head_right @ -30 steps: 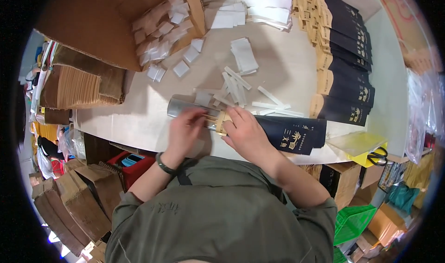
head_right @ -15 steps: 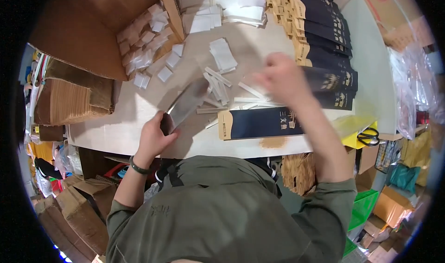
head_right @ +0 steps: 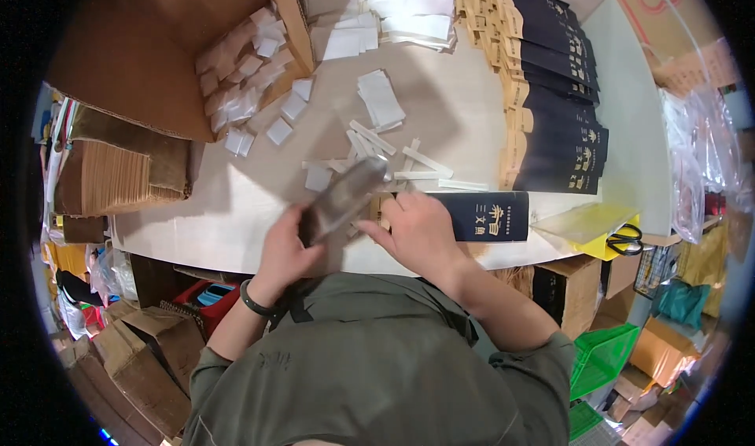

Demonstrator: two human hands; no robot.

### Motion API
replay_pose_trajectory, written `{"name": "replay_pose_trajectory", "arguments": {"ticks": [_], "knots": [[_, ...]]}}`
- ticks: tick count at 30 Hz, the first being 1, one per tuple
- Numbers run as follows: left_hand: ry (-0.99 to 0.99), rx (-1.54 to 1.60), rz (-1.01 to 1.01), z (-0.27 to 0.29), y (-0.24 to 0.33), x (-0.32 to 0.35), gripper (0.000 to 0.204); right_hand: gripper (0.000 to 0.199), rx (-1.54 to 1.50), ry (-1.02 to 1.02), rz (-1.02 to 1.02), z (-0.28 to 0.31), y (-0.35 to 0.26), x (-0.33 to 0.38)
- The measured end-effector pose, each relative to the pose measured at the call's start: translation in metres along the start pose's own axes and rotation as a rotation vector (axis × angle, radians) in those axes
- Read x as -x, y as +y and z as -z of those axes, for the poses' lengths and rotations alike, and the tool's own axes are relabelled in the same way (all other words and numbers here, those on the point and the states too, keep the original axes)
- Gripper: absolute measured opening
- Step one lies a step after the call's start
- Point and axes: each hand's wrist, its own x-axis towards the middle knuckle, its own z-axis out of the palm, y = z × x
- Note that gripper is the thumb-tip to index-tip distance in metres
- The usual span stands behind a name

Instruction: The recorder is manually inserting incense sticks into paper sleeves and organizing them for shipment.

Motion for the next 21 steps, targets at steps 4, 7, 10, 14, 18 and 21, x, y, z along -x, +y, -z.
{"name": "replay_pose_trajectory", "arguments": {"ticks": [4,7,10,14,18,21], "knots": [[0.192,-0.263,-0.1,0.0,-0.017,0.004,0.064,0.03,0.005,-0.057,-0.199,-0.025,-0.006,-0.008],[0.092,-0.319,-0.12,0.011,-0.022,0.016,0.07,0.021,0.014,-0.083,-0.199,-0.031,-0.005,-0.013],[-0.141,-0.353,-0.123,0.038,-0.023,0.019,0.075,0.018,-0.094,-0.063,-0.249,-0.039,-0.001,-0.018],[-0.142,-0.205,-0.379,0.029,0.0,-0.006,0.064,0.017,-0.246,-0.07,-0.08,-0.046,-0.025,-0.017],[0.18,-0.263,-0.31,0.015,-0.017,-0.043,0.054,0.02,-0.084,0.066,-0.237,0.001,0.014,-0.037],[0.352,-0.289,-0.086,0.002,-0.011,-0.064,0.04,0.025,0.103,0.031,-0.316,0.018,0.085,-0.036]]}}
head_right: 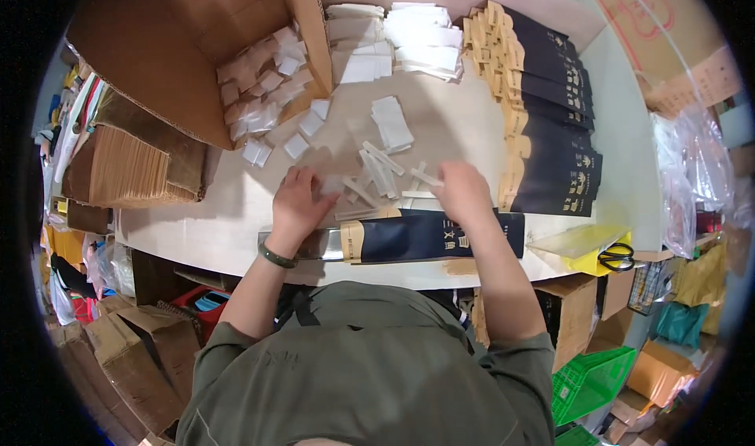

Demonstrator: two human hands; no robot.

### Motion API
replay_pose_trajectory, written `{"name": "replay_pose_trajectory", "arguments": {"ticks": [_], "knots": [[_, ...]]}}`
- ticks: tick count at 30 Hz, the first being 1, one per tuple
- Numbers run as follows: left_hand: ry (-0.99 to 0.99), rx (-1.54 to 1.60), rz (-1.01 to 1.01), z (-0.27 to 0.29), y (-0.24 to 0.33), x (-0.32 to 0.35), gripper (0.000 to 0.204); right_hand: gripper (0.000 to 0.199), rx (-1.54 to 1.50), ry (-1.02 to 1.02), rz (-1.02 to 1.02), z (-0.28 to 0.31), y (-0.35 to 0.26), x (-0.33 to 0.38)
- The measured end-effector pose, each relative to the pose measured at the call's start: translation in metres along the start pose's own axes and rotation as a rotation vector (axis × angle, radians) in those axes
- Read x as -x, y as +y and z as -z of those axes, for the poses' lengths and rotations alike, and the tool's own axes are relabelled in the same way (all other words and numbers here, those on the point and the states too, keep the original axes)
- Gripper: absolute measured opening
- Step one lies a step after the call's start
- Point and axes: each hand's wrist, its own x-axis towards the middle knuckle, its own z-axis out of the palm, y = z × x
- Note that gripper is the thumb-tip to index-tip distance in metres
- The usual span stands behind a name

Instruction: The recorder is manually inserting incense sticks into paper sleeves and organizing them for shipment.

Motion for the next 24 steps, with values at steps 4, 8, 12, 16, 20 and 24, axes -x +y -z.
{"name": "replay_pose_trajectory", "arguments": {"ticks": [4,8,12,16,20,24], "knots": [[-0.102,0.048,0.123,0.001,-0.005,-0.014,0.032,0.018,-0.168,-0.106,-0.149,0.0,0.005,0.001],[0.009,0.466,0.202,0.03,-0.019,0.014,0.015,0.024,-0.094,0.097,-0.003,-0.003,0.001,-0.005],[0.025,0.252,0.114,0.056,-0.029,0.053,0.007,0.024,-0.295,0.141,-0.06,-0.005,-0.036,-0.047],[-0.083,-0.082,-0.217,0.044,-0.041,0.067,0.015,0.022,0.012,0.206,0.096,-0.037,-0.057,-0.095],[0.238,-0.114,-0.134,0.086,-0.045,0.059,0.03,0.02,0.133,0.087,-0.002,-0.043,-0.058,-0.117],[0.542,-0.197,0.257,0.164,-0.098,0.012,0.018,0.021,0.023,0.163,0.143,-0.06,-0.004,-0.122]]}}
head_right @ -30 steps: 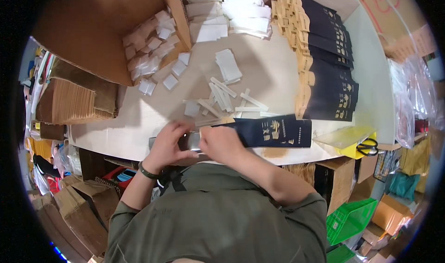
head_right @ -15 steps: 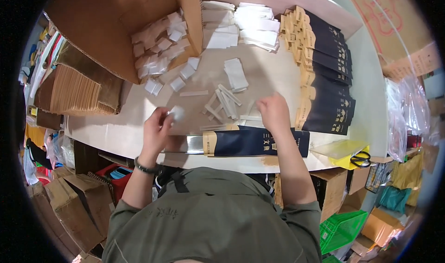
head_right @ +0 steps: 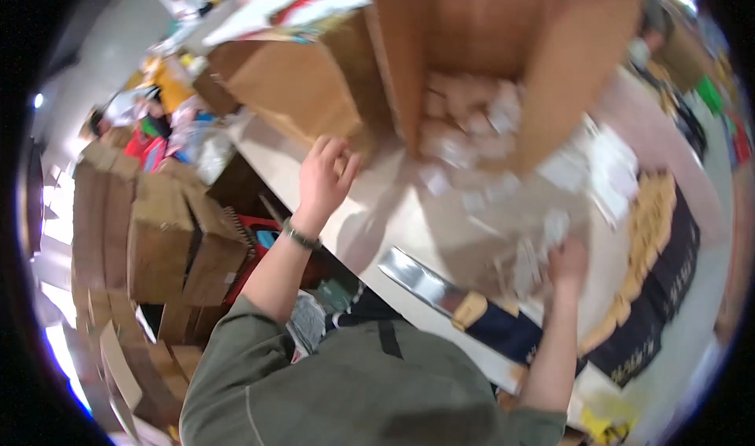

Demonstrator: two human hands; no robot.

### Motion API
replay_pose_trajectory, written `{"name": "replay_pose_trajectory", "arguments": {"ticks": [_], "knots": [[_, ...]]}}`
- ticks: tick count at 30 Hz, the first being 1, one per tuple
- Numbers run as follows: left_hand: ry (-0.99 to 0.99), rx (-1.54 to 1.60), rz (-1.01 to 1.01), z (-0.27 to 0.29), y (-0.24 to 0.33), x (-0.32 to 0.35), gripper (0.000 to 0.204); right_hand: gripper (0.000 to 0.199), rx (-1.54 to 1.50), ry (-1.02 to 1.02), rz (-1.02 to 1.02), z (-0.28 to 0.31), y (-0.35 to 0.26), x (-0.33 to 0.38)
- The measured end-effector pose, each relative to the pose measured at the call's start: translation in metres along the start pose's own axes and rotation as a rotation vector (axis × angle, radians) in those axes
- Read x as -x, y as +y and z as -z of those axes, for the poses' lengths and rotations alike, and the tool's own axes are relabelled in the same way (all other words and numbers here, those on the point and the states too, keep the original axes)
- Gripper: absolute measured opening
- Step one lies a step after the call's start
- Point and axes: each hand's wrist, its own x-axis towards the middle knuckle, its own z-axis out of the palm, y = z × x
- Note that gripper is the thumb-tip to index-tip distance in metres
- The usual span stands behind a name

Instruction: The recorder is manually inserting incense sticks into paper sleeves and organizing them for shipment.

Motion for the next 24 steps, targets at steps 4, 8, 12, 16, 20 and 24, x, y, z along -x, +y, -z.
{"name": "replay_pose_trajectory", "arguments": {"ticks": [4,8,12,16,20,24], "knots": [[-0.247,-0.411,0.287,0.003,-0.063,-0.066,0.016,0.013,-0.334,-0.008,-0.056,0.02,0.007,0.016],[-0.28,-0.331,0.096,-0.013,-0.071,-0.083,0.013,0.007,-0.682,-0.096,-0.143,0.046,-0.003,0.029],[-0.217,-0.399,0.104,0.002,-0.071,-0.094,0.014,0.016,-0.366,-0.355,0.298,0.076,-0.119,0.061],[-0.077,-0.595,-0.09,0.013,-0.118,-0.098,0.023,0.006,-0.149,-0.573,0.835,0.037,-0.184,0.094],[0.364,0.065,-0.114,0.032,-0.085,-0.05,0.021,0.01,-0.121,-0.381,0.795,0.033,-0.174,0.111],[0.12,0.64,0.384,0.023,-0.069,0.067,0.02,0.012,-0.408,-0.482,0.481,0.031,-0.179,0.124]]}}
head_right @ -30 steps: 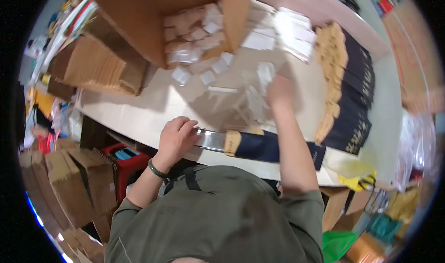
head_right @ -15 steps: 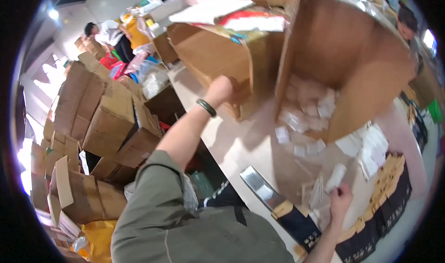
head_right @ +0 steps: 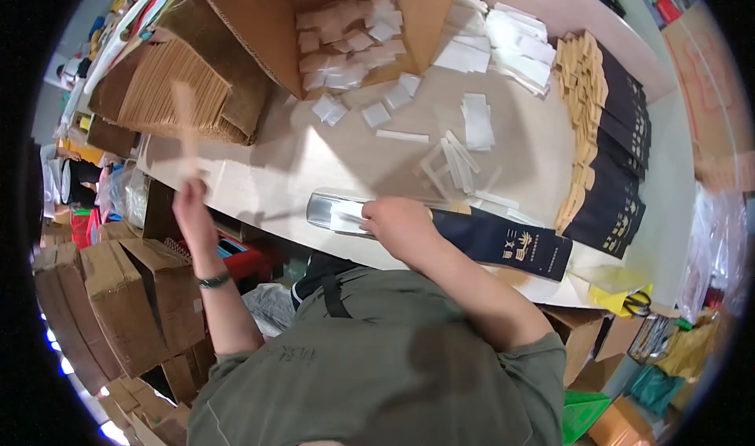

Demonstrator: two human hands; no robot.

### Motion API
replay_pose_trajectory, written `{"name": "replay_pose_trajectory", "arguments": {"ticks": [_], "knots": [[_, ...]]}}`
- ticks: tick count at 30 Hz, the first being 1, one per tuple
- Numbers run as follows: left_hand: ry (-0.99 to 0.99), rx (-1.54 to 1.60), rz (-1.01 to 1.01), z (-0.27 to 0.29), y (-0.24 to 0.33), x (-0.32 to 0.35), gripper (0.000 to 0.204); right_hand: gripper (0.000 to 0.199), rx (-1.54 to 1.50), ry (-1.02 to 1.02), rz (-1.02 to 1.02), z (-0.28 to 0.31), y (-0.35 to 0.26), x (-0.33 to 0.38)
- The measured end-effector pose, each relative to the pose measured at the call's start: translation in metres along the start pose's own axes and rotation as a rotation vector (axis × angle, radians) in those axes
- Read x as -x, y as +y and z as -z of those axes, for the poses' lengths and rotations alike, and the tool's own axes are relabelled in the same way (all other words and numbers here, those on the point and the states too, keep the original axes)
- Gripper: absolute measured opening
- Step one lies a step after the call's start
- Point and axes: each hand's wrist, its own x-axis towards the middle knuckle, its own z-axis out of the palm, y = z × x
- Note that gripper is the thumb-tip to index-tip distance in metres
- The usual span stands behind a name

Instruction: The recorder is manually inserting incense sticks into paper sleeves and organizing them for shipment.

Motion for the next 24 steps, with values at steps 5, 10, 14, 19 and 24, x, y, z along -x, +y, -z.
{"name": "replay_pose_trajectory", "arguments": {"ticks": [5,10,14,19,24], "knots": [[-0.801,0.087,0.14,-0.014,-0.008,0.056,0.011,0.023,0.202,0.185,-0.015,-0.007,-0.007,0.018],[-0.941,-0.003,0.342,-0.023,0.004,0.035,0.004,0.034,0.287,0.226,0.091,0.02,0.016,0.066],[-1.042,-0.188,-0.104,-0.099,0.009,0.083,0.006,0.033,0.175,0.212,0.184,0.005,0.026,0.063],[-0.636,-0.328,-0.477,-0.136,0.025,0.122,0.016,0.038,0.237,0.231,0.062,0.008,0.022,0.059],[-0.95,-0.215,-0.016,-0.142,0.04,0.13,0.026,0.043,0.275,0.258,0.079,0.003,0.022,0.055]]}}
